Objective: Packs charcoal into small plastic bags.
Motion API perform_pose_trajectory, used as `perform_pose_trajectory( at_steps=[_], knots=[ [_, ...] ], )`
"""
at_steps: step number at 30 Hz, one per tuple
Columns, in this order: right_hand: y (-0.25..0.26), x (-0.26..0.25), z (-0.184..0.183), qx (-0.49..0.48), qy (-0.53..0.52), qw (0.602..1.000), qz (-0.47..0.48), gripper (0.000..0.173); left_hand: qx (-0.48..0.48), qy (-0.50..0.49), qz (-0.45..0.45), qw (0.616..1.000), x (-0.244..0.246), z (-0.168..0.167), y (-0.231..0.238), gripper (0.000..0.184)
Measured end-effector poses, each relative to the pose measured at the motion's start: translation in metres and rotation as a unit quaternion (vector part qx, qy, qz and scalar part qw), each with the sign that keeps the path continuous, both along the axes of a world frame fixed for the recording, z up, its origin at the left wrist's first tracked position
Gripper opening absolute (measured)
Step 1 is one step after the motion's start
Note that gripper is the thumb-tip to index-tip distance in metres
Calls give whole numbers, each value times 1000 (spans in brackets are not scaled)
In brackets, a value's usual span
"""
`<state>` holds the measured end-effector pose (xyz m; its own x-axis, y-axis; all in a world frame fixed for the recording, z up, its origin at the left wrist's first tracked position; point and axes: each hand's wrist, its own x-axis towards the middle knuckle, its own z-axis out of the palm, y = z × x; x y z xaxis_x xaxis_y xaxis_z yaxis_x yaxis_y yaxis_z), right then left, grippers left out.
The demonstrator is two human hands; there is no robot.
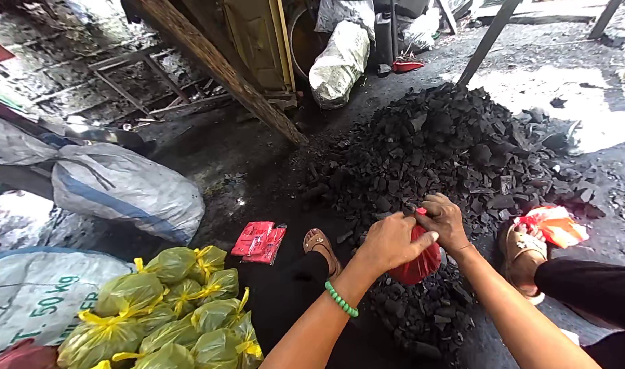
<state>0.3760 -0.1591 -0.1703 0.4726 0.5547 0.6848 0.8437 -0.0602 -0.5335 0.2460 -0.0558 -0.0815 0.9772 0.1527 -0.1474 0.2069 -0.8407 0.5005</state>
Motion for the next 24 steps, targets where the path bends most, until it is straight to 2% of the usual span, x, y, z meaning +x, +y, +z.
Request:
perform_pose_trajectory(
  at_steps=[2,4,7,11,15,17,18,19,22,23,24],
  knots=[
    [-3,5,-1,-33,-28,999,7,16,21,55,-18,998,-8,11,-9,49],
    [-9,17,-10,-70,-58,996,17,16,23,102,-45,994,-9,7,-7,49],
    [-23,38,-27,-131,-26,991,14,15,-4,144,-87,986,-14,2,-2,46],
    [-36,48,-47,-172,10,985,-10,14,-70,144,-117,980,-20,-5,-5,42],
    [-52,55,-68,-223,30,974,-20,22,-140,142,-107,974,-20,-17,-6,35],
    [-60,53,-73,-245,85,965,-39,18,-225,133,-45,964,-17,-26,-5,29],
    [-62,50,-73,-250,117,960,-52,16,-291,126,17,948,-17,-29,-3,25],
    [-63,46,-70,-246,145,956,-67,15,-363,107,96,921,-18,-35,0,20],
    [-60,29,-61,-181,180,961,-104,15,-533,53,309,786,-6,-41,19,19],
    [-56,20,-60,-147,167,969,-104,15,-545,32,350,761,0,-38,25,20],
    [-52,10,-57,-112,146,978,-95,14,-540,12,371,756,6,-36,31,21]
  ],
)
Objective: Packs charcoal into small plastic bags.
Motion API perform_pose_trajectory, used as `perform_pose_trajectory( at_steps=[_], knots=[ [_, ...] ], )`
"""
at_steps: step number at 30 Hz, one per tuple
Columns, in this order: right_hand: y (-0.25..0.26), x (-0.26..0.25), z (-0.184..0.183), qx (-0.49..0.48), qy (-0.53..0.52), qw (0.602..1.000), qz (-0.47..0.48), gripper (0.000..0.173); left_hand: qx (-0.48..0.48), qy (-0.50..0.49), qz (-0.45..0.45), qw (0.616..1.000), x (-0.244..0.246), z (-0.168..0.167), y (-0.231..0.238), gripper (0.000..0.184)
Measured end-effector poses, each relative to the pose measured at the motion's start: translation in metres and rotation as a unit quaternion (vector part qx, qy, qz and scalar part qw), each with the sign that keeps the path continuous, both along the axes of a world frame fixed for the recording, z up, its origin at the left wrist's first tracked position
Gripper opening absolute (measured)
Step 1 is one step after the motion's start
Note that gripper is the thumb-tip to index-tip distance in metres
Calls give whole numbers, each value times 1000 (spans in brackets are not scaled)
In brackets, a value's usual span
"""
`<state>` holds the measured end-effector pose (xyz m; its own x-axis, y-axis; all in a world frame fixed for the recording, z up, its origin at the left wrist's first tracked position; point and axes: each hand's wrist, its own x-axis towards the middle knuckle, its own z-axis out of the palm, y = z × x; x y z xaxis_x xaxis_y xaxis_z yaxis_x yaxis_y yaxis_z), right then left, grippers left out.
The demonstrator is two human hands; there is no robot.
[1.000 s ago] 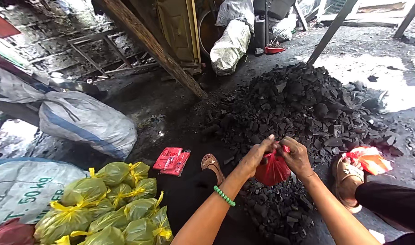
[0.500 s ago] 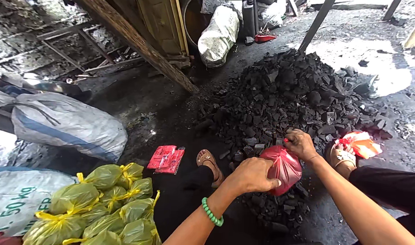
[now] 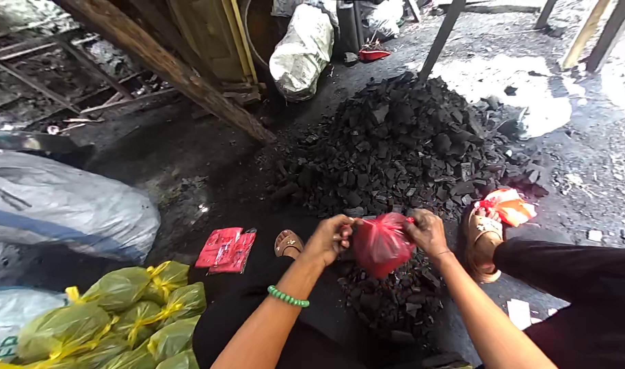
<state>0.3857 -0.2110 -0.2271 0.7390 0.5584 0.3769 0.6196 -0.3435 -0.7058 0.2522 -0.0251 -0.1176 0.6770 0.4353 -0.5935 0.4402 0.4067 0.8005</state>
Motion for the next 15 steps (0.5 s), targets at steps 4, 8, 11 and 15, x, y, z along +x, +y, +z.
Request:
perform_pose_trajectory(
  at_steps=[4,8,11,15],
  knots=[
    [28,-40,19,99,-138,980,107,10,136,-60,-35,988,15,4,0,18],
    [41,-45,55,126,-118,973,151,18,238,-90,-171,952,13,11,-12,29],
    [36,-20,69,148,-45,982,107,32,289,-136,-204,925,12,12,-10,33],
    [37,-15,57,169,150,969,104,38,283,-176,-203,921,18,6,-14,19]
  ],
)
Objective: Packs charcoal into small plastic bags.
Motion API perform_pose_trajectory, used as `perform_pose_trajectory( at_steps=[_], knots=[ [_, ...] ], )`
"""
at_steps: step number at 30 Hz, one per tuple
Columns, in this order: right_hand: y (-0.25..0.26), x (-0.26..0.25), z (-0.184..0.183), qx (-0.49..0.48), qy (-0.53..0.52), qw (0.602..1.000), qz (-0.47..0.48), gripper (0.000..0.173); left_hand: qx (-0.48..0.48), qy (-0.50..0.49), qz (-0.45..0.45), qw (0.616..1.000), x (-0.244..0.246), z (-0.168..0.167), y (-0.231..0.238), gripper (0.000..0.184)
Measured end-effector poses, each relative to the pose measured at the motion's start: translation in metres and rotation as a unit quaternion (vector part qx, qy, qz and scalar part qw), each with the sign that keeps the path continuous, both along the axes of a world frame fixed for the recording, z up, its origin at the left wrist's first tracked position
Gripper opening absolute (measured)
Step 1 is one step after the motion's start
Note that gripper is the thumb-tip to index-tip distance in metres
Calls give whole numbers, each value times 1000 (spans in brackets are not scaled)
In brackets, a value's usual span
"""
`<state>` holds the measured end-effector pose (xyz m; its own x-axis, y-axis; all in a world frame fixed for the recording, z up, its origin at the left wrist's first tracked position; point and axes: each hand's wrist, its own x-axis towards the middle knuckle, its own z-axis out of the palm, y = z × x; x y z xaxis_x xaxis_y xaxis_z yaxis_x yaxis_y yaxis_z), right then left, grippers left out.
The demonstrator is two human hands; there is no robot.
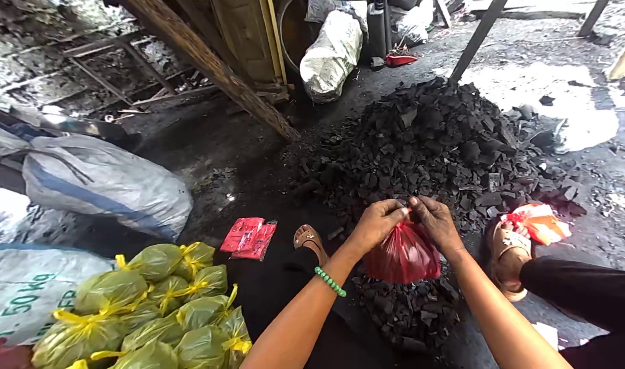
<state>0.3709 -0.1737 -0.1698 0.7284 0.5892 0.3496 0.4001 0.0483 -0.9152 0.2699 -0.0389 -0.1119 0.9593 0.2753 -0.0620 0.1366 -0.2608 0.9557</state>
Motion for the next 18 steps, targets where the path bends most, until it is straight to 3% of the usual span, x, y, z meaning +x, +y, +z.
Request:
perform_pose_trajectory(
  at_steps=[2,5,8,12,15,18],
  knots=[
    [-4,-8,-5,4,114,993,36,37,-57,-16,6,998,1,-3,-5,16],
    [-12,-19,-10,31,131,989,66,14,-92,-30,19,995,1,0,-6,16],
    [-11,-28,-13,32,-27,999,7,9,17,-1,31,999,0,5,0,20],
    [-2,-29,-19,14,-214,975,-66,13,173,81,77,978,0,15,-4,24],
    [-4,-23,-20,7,-220,975,-37,14,263,34,57,962,-13,8,-7,18],
    [-9,-13,-21,-7,-156,988,-13,15,265,38,-2,963,-6,7,-8,24]
  ],
)
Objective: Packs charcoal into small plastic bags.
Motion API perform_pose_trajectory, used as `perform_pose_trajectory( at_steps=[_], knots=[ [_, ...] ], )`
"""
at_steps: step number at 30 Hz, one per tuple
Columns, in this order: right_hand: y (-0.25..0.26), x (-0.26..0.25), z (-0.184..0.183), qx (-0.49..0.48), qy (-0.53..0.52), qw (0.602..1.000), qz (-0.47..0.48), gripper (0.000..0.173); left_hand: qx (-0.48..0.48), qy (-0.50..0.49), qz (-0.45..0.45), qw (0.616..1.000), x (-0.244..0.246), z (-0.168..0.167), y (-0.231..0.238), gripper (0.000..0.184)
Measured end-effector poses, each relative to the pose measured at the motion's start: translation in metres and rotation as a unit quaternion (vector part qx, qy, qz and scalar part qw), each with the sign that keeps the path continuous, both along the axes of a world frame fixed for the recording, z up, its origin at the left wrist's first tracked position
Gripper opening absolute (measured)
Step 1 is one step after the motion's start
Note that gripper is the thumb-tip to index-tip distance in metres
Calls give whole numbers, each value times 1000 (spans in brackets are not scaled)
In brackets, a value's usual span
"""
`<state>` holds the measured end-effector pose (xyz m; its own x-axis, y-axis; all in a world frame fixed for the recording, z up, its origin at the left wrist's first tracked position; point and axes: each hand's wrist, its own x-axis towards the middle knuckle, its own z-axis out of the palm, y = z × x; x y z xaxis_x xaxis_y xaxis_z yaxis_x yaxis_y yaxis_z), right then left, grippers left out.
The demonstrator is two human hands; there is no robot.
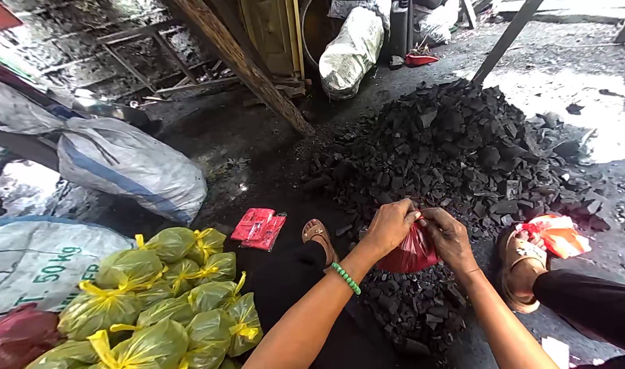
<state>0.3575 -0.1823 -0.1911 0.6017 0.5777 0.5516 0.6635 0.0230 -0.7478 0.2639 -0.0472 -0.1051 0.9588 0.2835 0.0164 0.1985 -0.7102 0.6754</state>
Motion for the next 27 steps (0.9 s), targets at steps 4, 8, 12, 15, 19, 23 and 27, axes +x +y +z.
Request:
perform_pose_trajectory(
  at_steps=[4,8,12,15,19,23,27],
  knots=[
    [-4,1,-5,1,16,1000,19,14,-201,91,4,975,10,1,7,28],
    [-8,-2,1,12,41,999,31,24,-500,57,114,856,0,-2,3,21],
    [2,3,15,14,-31,999,-15,35,-432,33,67,899,-3,4,0,19],
    [12,7,29,5,-125,990,-58,40,-150,-3,-5,989,-4,12,4,25],
    [3,18,35,-17,-162,985,-64,34,144,-163,-25,976,-3,-16,22,22],
    [-22,44,13,-53,-115,986,-107,44,232,-143,-3,962,-5,-44,47,21],
    [-22,65,17,-159,109,981,-24,33,-116,-83,113,983,-6,14,45,33]
  ],
)
